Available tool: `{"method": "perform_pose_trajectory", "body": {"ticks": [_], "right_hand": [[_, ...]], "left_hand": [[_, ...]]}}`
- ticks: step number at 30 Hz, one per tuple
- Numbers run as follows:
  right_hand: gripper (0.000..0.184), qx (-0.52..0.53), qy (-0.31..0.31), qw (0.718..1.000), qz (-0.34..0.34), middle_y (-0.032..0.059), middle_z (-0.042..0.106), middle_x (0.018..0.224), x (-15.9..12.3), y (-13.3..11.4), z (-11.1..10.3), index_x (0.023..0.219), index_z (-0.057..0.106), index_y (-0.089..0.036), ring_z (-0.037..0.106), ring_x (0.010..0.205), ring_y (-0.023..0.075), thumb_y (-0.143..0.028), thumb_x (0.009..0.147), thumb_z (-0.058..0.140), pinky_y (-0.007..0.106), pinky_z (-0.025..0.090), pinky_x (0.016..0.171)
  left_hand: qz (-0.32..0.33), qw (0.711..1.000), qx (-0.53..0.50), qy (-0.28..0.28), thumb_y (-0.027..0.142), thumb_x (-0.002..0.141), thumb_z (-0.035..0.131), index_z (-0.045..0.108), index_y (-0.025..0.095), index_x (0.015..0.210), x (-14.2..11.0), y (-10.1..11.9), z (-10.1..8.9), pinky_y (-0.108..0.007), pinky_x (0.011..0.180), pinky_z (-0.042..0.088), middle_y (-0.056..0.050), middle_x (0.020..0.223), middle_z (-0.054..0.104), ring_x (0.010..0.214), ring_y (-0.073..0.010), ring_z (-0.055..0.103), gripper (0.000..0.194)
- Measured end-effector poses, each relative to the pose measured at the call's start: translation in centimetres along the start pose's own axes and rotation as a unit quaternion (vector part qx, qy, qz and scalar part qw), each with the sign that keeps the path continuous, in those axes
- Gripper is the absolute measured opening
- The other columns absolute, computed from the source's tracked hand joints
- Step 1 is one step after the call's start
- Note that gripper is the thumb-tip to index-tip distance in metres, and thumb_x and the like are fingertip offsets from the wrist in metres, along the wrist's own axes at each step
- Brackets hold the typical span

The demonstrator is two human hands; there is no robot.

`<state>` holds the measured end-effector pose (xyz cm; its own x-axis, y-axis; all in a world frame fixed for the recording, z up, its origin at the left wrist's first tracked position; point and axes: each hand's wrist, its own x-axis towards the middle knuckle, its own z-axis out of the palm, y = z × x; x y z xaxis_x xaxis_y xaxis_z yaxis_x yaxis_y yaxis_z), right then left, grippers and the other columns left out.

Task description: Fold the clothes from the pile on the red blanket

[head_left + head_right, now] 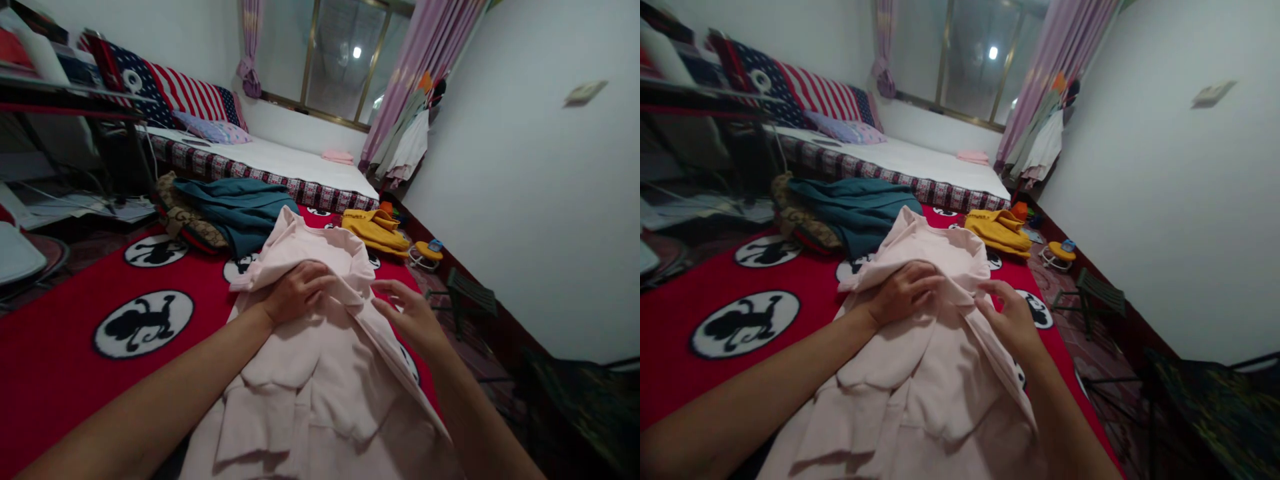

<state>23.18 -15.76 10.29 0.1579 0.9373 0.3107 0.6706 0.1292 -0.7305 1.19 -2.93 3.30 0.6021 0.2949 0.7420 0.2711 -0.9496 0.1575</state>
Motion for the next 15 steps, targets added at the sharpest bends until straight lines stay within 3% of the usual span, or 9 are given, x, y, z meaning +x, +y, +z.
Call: {"method": "perform_pose_trajectory", "body": {"ticks": [5, 7, 11, 15], "right_hand": [[0.052, -0.185, -0.07, 0.978, 0.064, 0.0112, 0.06, 0.127, -7.9, 3.5, -2.7, 0.12, 0.062, -0.021, 0.057, 0.117, 0.0274, -0.037, 0.07, 0.066, 0.042, 0.045, 0.099], [0.055, -0.225, -0.098, 0.963, 0.113, 0.0111, 0.061, 0.125, -10.6, 4.2, -3.3, 0.124, 0.06, -0.02, 0.06, 0.111, 0.0263, -0.036, 0.071, 0.063, 0.039, 0.049, 0.093], [0.047, -0.254, -0.114, 0.947, 0.158, 0.0092, 0.067, 0.116, -13.8, 4.0, -3.7, 0.119, 0.064, -0.021, 0.065, 0.101, 0.0244, -0.034, 0.075, 0.057, 0.033, 0.051, 0.086], [0.028, -0.232, -0.123, 0.954, 0.144, 0.0059, 0.071, 0.092, -13.1, 2.7, -3.9, 0.095, 0.073, -0.024, 0.067, 0.084, 0.023, -0.041, 0.076, 0.062, 0.03, 0.052, 0.073]], "left_hand": [[-0.107, 0.988, 0.104, -0.024, 0.024, 0.075, 0.068, 0.05, 0.024, 0.136, 0.1, -0.2, 0.0, -0.049, 0.114, 0.023, -0.011, 0.152, 0.033, 0.14, -0.0324, 0.026, 0.063], [-0.16, 0.978, 0.133, -0.024, 0.029, 0.076, 0.068, 0.051, 0.024, 0.136, 0.1, -0.7, 0.2, -0.054, 0.115, 0.015, -0.012, 0.149, 0.038, 0.141, -0.0343, 0.022, 0.063], [-0.22, 0.964, 0.146, -0.031, 0.038, 0.082, 0.063, 0.063, 0.021, 0.117, -0.1, -1.9, 0.0, -0.06, 0.113, 0.011, -0.012, 0.116, 0.062, 0.128, -0.0331, 0.041, 0.039], [-0.197, 0.973, 0.117, -0.03, 0.031, 0.087, 0.057, 0.068, 0.021, 0.092, -0.2, -2.6, -0.3, -0.055, 0.109, 0.025, -0.008, 0.1, 0.064, 0.105, -0.026, 0.054, 0.016]]}}
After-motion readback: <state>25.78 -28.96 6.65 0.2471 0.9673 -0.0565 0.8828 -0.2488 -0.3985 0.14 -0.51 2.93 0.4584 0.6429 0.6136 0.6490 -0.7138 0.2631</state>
